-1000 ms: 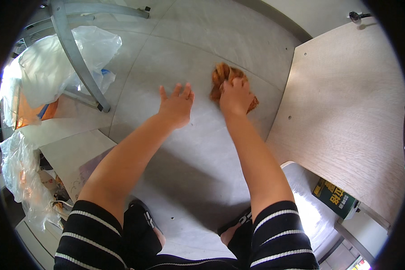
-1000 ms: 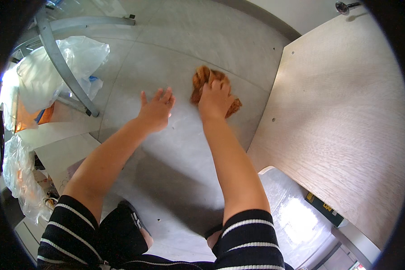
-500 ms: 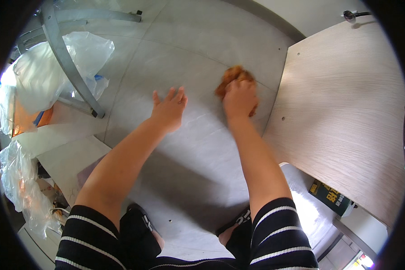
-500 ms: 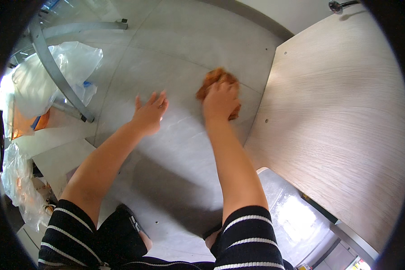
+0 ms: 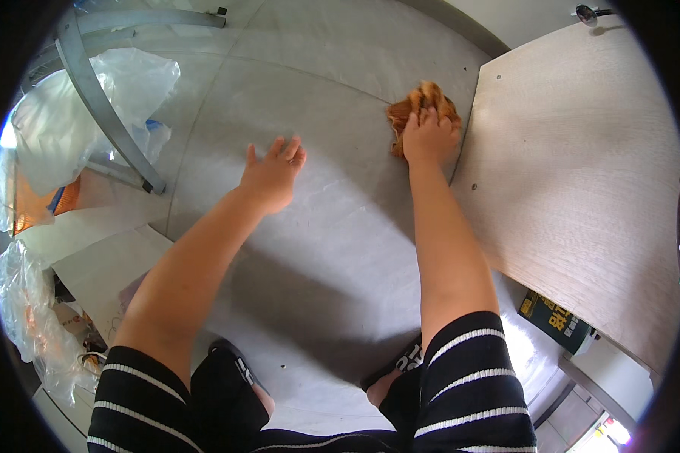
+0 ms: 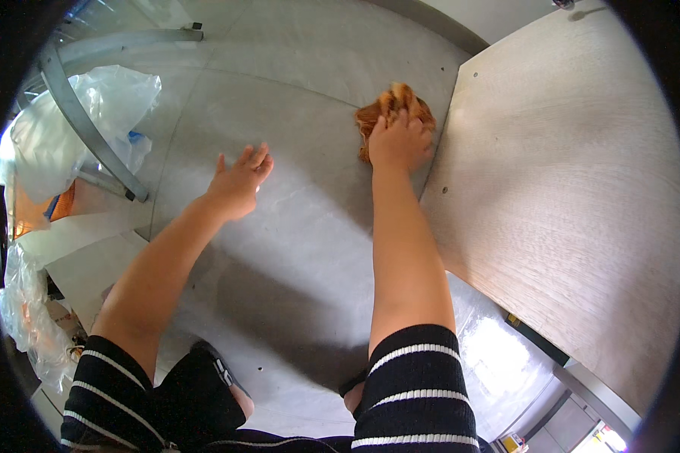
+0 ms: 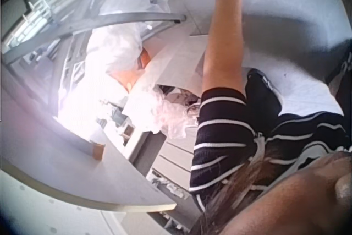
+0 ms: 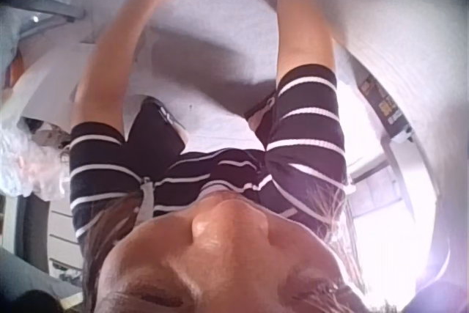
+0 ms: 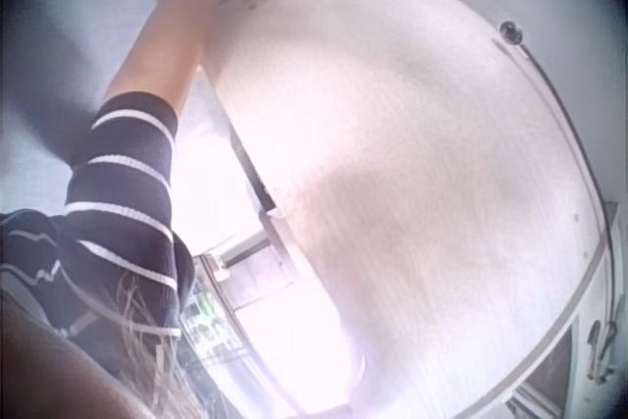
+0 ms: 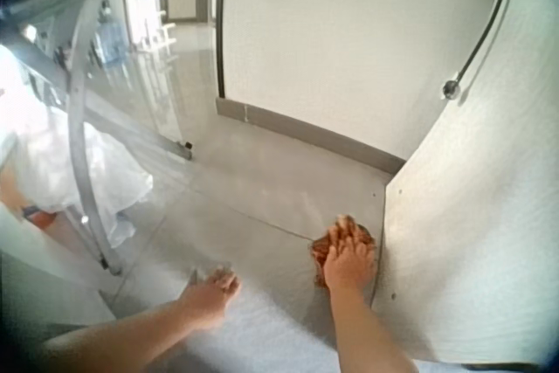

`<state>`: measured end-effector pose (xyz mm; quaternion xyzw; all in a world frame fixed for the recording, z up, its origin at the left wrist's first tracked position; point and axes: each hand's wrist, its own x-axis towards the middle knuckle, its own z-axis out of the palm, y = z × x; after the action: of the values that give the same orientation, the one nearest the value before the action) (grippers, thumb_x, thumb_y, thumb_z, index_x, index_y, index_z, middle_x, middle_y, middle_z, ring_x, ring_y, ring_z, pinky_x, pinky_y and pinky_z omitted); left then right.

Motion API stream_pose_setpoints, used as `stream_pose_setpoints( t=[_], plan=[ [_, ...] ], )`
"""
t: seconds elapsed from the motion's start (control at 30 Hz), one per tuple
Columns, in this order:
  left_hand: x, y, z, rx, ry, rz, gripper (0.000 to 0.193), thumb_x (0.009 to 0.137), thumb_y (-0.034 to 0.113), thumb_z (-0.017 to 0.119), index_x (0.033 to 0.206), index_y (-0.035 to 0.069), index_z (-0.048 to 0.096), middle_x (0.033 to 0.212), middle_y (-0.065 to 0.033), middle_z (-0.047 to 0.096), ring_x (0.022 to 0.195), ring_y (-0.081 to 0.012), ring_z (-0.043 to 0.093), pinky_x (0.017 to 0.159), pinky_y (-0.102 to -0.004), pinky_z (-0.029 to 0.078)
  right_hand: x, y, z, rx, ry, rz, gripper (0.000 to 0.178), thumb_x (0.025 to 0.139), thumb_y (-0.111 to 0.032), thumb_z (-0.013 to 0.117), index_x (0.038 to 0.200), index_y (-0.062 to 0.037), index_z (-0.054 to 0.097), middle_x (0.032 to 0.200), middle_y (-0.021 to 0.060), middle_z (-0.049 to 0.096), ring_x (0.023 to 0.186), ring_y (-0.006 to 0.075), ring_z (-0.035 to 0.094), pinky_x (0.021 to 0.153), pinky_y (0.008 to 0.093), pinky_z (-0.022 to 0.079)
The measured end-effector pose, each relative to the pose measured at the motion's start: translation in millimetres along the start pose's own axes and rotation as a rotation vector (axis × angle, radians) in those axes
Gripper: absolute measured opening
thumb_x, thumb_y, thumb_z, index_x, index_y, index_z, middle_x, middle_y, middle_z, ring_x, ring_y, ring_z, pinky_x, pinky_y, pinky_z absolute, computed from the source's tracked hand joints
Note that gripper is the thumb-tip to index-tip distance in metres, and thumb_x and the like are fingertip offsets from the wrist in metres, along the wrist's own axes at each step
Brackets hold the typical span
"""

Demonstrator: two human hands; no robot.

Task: The person cleans a tiled floor using a brown cloth, moving a green cardboard box and a white plastic jug to access areas underneath. They wipe the floor in multiple sections, including under a wooden board and near a metal frame, and place plastic bags into a white tote bag.

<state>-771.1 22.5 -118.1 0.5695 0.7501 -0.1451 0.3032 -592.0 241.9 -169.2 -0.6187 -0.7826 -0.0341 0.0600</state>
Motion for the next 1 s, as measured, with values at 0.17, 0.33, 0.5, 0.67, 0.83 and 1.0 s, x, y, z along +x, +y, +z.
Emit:
stream_pose_setpoints(
  t=[0.17, 0.33, 0.5, 0.67, 0.83, 1.0],
  plan=[
    [-5, -1, -2, -0.031, 0.002, -0.015, 0.068, 0.087, -0.005, 0.045, 0.151, 0.012, 0.029, 0.164, -0.0022, 0.007, 0.150, -0.0262, 0.012, 0.116, -0.0648, 0.012, -93, 29, -19, -0.019, -0.076, -0.040, 0.059, 0.094, -0.045, 0.050, 0.138, -0.0054, 0.048, 0.135, 0.0188, 0.046, 0.125, 0.0390, 0.042, 0.100, 0.0538, 0.037],
    [-3, -1, 0, -0.004, 0.034, -0.003, 0.071, 0.084, -0.006, 0.044, 0.151, 0.013, 0.030, 0.164, -0.0040, 0.009, 0.150, -0.0283, 0.014, 0.115, -0.0653, 0.012, -249, 28, -45, 0.012, -0.280, -0.100, 0.067, 0.089, -0.042, 0.059, 0.146, -0.0114, 0.041, 0.147, 0.0196, 0.033, 0.134, 0.0457, 0.030, 0.108, 0.0555, 0.028],
    [-3, 0, 2, -0.001, 0.045, 0.000, 0.065, 0.085, -0.004, 0.045, 0.148, 0.012, 0.033, 0.163, -0.0049, 0.012, 0.149, -0.0294, 0.016, 0.114, -0.0678, 0.013, -240, 19, -32, 0.114, -0.292, -0.156, 0.064, 0.088, -0.033, 0.063, 0.145, -0.0133, 0.041, 0.148, 0.0193, 0.033, 0.136, 0.0462, 0.026, 0.112, 0.0562, 0.022],
    [-7, -18, 15, 0.039, 0.118, 0.041, 0.063, 0.089, 0.013, 0.058, 0.147, 0.012, 0.033, 0.161, -0.0058, 0.020, 0.148, -0.0297, 0.019, 0.112, -0.0688, 0.016, -69, -18, -18, 0.105, -0.084, 0.193, 0.049, 0.098, -0.040, 0.049, 0.139, -0.0137, 0.051, 0.144, 0.0176, 0.043, 0.128, 0.0414, 0.038, 0.102, 0.0549, 0.032],
    [-18, -55, 2, -0.028, 0.253, -0.497, 0.087, 0.079, 0.042, 0.072, 0.148, 0.005, 0.032, 0.158, -0.0158, 0.023, 0.145, -0.0318, 0.026, 0.114, -0.0640, 0.018, -3, -62, -7, 0.123, -0.021, -0.010, 0.051, 0.097, -0.047, 0.047, 0.142, -0.0244, 0.049, 0.146, 0.0079, 0.044, 0.135, 0.0404, 0.031, 0.107, 0.0577, 0.028],
    [-30, -94, -10, -0.021, 0.013, -0.544, 0.114, 0.066, 0.055, 0.081, 0.150, 0.000, 0.026, 0.157, -0.0218, 0.023, 0.144, -0.0338, 0.027, 0.115, -0.0595, 0.019, -113, -107, -12, 0.119, -0.189, -0.852, 0.043, 0.088, -0.032, 0.057, 0.130, -0.0226, 0.059, 0.134, 0.0052, 0.051, 0.128, 0.0370, 0.039, 0.093, 0.0544, 0.045]
  ],
)
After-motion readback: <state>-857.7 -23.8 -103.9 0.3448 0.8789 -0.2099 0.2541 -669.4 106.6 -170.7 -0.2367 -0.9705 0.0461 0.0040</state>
